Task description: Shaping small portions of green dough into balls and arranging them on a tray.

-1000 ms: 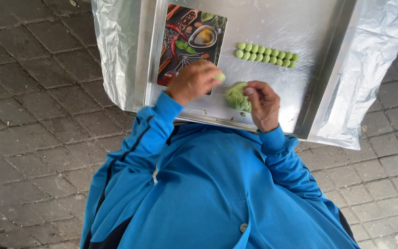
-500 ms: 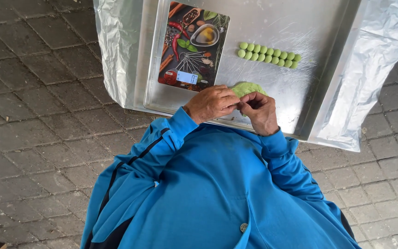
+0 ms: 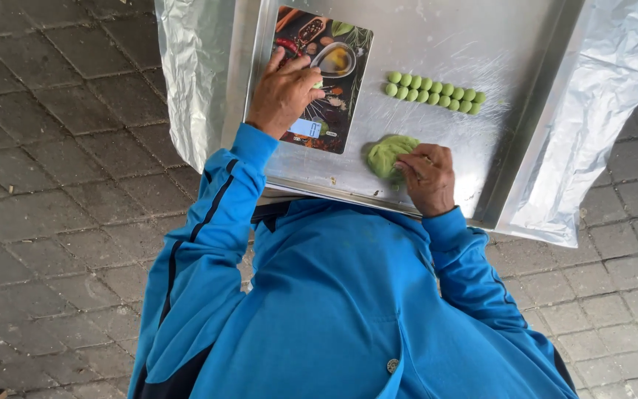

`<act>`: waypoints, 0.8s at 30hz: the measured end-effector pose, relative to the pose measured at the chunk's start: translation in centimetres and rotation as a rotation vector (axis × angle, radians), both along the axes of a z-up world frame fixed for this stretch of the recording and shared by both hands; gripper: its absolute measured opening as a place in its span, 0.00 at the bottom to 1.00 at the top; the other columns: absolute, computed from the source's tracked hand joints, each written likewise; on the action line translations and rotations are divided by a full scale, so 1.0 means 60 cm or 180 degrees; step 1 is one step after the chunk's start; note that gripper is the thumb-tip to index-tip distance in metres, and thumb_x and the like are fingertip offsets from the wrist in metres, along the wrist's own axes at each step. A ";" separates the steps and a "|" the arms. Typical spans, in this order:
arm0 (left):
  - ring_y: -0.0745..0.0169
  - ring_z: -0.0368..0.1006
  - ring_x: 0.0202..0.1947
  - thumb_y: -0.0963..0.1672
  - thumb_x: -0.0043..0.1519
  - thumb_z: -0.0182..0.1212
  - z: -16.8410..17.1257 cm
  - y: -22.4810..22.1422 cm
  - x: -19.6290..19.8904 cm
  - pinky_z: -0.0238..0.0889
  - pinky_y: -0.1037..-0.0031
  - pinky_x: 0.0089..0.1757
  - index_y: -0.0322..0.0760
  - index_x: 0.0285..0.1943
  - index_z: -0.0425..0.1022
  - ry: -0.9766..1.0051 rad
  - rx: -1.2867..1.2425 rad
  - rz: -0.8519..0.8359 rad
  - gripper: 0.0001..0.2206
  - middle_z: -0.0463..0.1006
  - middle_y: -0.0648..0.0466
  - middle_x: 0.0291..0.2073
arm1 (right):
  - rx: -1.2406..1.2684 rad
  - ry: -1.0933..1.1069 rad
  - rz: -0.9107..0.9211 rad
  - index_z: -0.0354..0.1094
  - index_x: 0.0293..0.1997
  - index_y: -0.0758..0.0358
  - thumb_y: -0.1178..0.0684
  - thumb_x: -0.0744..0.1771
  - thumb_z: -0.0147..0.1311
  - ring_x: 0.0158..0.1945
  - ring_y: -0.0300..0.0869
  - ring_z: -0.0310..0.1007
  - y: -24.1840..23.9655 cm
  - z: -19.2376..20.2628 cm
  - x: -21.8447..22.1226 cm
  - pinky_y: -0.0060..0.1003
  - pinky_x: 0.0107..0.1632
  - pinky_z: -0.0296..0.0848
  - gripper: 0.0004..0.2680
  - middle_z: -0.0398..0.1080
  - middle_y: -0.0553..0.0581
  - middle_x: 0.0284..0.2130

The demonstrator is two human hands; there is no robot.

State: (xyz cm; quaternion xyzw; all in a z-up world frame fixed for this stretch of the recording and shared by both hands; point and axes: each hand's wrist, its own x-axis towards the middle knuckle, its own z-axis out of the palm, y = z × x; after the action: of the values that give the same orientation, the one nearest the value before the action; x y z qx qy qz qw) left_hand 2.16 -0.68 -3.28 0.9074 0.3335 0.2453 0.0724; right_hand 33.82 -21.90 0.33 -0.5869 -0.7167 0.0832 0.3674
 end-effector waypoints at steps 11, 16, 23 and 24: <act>0.47 0.51 0.78 0.59 0.77 0.28 0.039 -0.013 -0.063 0.59 0.52 0.73 0.41 0.79 0.59 -0.1259 -0.0786 0.0695 0.30 0.60 0.49 0.76 | -0.0456 0.0527 -0.0661 0.75 0.54 0.71 0.53 0.76 0.47 0.38 0.54 0.81 -0.012 -0.001 0.029 0.47 0.38 0.81 0.11 0.77 0.67 0.35; 0.43 0.56 0.75 0.60 0.74 0.28 0.038 -0.009 -0.049 0.61 0.51 0.71 0.39 0.78 0.60 -0.1031 -0.0672 0.0656 0.33 0.63 0.46 0.74 | -0.0981 0.0843 -0.0975 0.75 0.57 0.65 0.53 0.74 0.50 0.43 0.50 0.82 0.011 -0.030 0.047 0.44 0.44 0.81 0.10 0.79 0.66 0.39; 0.44 0.58 0.74 0.60 0.75 0.29 0.042 -0.006 -0.054 0.63 0.51 0.70 0.38 0.78 0.60 -0.1188 -0.0927 0.0653 0.34 0.63 0.44 0.73 | -0.0924 0.0616 -0.0973 0.77 0.53 0.67 0.54 0.74 0.52 0.44 0.53 0.81 0.032 -0.034 0.053 0.45 0.44 0.81 0.09 0.80 0.65 0.44; 0.44 0.58 0.74 0.60 0.75 0.29 0.039 -0.007 -0.055 0.63 0.51 0.70 0.38 0.78 0.60 -0.1185 -0.0935 0.0649 0.34 0.63 0.44 0.73 | -0.0931 0.0618 -0.0979 0.77 0.53 0.67 0.54 0.74 0.52 0.44 0.53 0.81 0.033 -0.034 0.053 0.45 0.44 0.81 0.09 0.80 0.65 0.44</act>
State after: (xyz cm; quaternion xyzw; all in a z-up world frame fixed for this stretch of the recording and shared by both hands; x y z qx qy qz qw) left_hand -1.13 -1.08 -0.94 0.7880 0.4362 0.3631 0.2385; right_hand 37.01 -19.94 -1.72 -0.7255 -0.5605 0.1852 0.3539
